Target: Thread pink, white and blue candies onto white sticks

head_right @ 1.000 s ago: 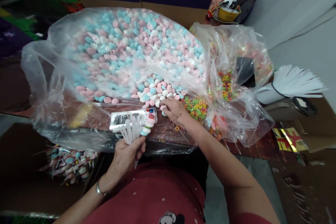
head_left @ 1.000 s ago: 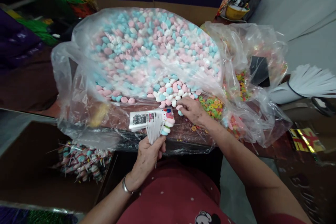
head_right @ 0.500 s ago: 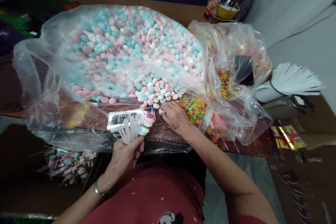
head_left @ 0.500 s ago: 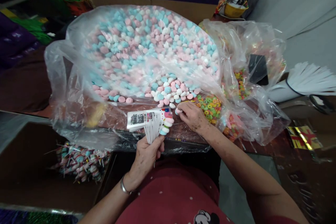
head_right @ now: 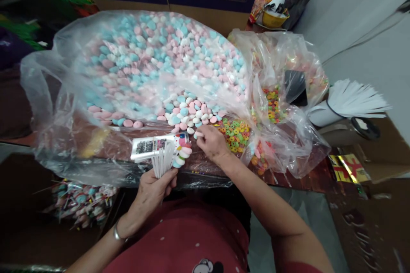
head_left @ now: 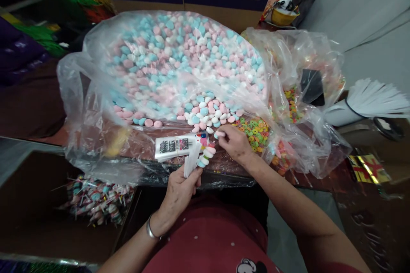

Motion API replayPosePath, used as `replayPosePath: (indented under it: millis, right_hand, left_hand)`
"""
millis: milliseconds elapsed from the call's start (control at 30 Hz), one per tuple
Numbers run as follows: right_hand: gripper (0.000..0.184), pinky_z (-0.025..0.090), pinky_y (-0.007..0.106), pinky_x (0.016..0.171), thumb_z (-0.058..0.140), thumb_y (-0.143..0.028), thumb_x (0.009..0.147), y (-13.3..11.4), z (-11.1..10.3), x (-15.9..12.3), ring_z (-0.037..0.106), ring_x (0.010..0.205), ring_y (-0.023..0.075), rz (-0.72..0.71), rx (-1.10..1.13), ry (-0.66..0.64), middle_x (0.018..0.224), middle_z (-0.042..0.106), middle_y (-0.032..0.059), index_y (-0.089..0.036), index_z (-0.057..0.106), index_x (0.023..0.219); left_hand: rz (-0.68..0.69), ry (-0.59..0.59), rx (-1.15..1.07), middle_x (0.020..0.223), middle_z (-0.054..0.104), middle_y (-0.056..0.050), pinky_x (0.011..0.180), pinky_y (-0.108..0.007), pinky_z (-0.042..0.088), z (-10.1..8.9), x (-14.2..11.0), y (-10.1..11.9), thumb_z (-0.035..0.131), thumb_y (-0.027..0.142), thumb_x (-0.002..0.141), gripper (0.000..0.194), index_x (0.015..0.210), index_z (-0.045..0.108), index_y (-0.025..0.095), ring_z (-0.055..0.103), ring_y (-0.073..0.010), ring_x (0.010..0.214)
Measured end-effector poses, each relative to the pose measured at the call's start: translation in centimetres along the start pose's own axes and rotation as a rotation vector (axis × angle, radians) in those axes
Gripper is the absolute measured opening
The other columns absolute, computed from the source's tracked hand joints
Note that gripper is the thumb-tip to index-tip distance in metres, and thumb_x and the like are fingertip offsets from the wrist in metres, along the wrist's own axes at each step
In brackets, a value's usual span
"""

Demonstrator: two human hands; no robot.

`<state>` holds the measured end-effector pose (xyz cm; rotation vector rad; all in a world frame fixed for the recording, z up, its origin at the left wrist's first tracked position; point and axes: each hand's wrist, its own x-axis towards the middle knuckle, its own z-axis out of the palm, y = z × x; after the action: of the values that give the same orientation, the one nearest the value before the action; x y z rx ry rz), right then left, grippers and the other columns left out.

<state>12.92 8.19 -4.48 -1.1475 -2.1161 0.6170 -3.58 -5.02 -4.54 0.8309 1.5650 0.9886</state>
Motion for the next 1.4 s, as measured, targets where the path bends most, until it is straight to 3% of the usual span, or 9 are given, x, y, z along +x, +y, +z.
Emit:
replayPosePath:
  millis: [100, 167, 333, 567, 800, 1033, 1400]
  right_hand:
    - [0.013, 0.045, 0.025, 0.062, 0.067, -0.028, 0.075, -0.4, -0.7, 0.3, 0.057, 0.066, 0.0116, 0.342, 0.551, 0.026, 0.073, 0.064, -0.0019, -0.019, 0.062, 0.083]
    - [0.021, 0.045, 0.023, 0.06, 0.074, -0.031, 0.068, -0.9, -1.2, 0.3, 0.057, 0.064, 0.0101, 0.478, 0.802, 0.007, 0.072, 0.065, -0.0022, -0.017, 0.063, 0.08]
    - [0.024, 0.045, 0.021, 0.056, 0.079, -0.029, 0.061, -1.6, -1.6, 0.1, 0.057, 0.062, 0.0086, 0.576, 0.96, -0.02, 0.07, 0.066, -0.0016, -0.016, 0.066, 0.076]
    - [0.022, 0.051, 0.024, 0.062, 0.076, -0.034, 0.069, -1.3, -1.0, -0.5, 0.061, 0.065, 0.0103, 0.465, 0.866, -0.057, 0.076, 0.07, -0.0011, -0.017, 0.069, 0.082]
    - [0.027, 0.053, 0.03, 0.089, 0.059, -0.033, 0.087, -1.5, -1.0, -1.7, 0.068, 0.098, 0.0161, 0.171, 0.44, -0.064, 0.106, 0.073, 0.0023, -0.022, 0.071, 0.107]
    - [0.03, 0.055, 0.031, 0.093, 0.054, -0.031, 0.091, -1.7, -0.3, -2.4, 0.068, 0.103, 0.017, 0.138, 0.369, 0.031, 0.114, 0.072, 0.0016, -0.024, 0.069, 0.116]
    - [0.03, 0.057, 0.033, 0.092, 0.053, -0.027, 0.092, -1.9, 0.0, -3.2, 0.07, 0.102, 0.0177, 0.069, 0.322, 0.038, 0.113, 0.073, 0.0011, -0.026, 0.07, 0.116]
  left_hand:
    - [0.046, -0.03, 0.048, 0.043, 0.045, 0.004, 0.04, -0.02, 0.029, 0.0, 0.2, -0.1, 0.058, 0.041, 0.078, 0.034, 0.054, 0.053, 0.018, 0.039, -0.0084, 0.039]
    - [0.088, -0.038, 0.062, 0.045, 0.046, 0.004, 0.041, -0.02, 0.03, 0.2, 0.2, 0.1, 0.058, 0.041, 0.079, 0.034, 0.055, 0.053, 0.018, 0.04, -0.0086, 0.04]
    - [0.117, -0.034, 0.066, 0.046, 0.047, 0.004, 0.041, -0.021, 0.03, 0.4, 0.2, 0.5, 0.057, 0.038, 0.08, 0.031, 0.055, 0.053, 0.019, 0.039, -0.0089, 0.04]
    - [0.129, -0.024, 0.049, 0.047, 0.048, 0.003, 0.041, -0.021, 0.029, 0.4, 0.3, 0.3, 0.059, 0.036, 0.079, 0.031, 0.054, 0.054, 0.019, 0.04, -0.0101, 0.044]
    - [0.137, -0.011, -0.007, 0.045, 0.041, 0.004, 0.043, -0.022, 0.028, 0.7, 0.4, -0.5, 0.06, 0.038, 0.08, 0.035, 0.052, 0.051, 0.019, 0.036, -0.0097, 0.044]
    - [0.157, 0.002, -0.021, 0.045, 0.043, 0.004, 0.045, -0.022, 0.029, 1.0, 0.4, -1.3, 0.062, 0.039, 0.081, 0.036, 0.052, 0.054, 0.019, 0.038, -0.0102, 0.045]
    - [0.126, 0.041, -0.081, 0.05, 0.046, 0.002, 0.048, -0.023, 0.031, 1.9, 0.1, -1.1, 0.063, 0.043, 0.079, 0.04, 0.05, 0.05, 0.018, 0.039, -0.0102, 0.048]
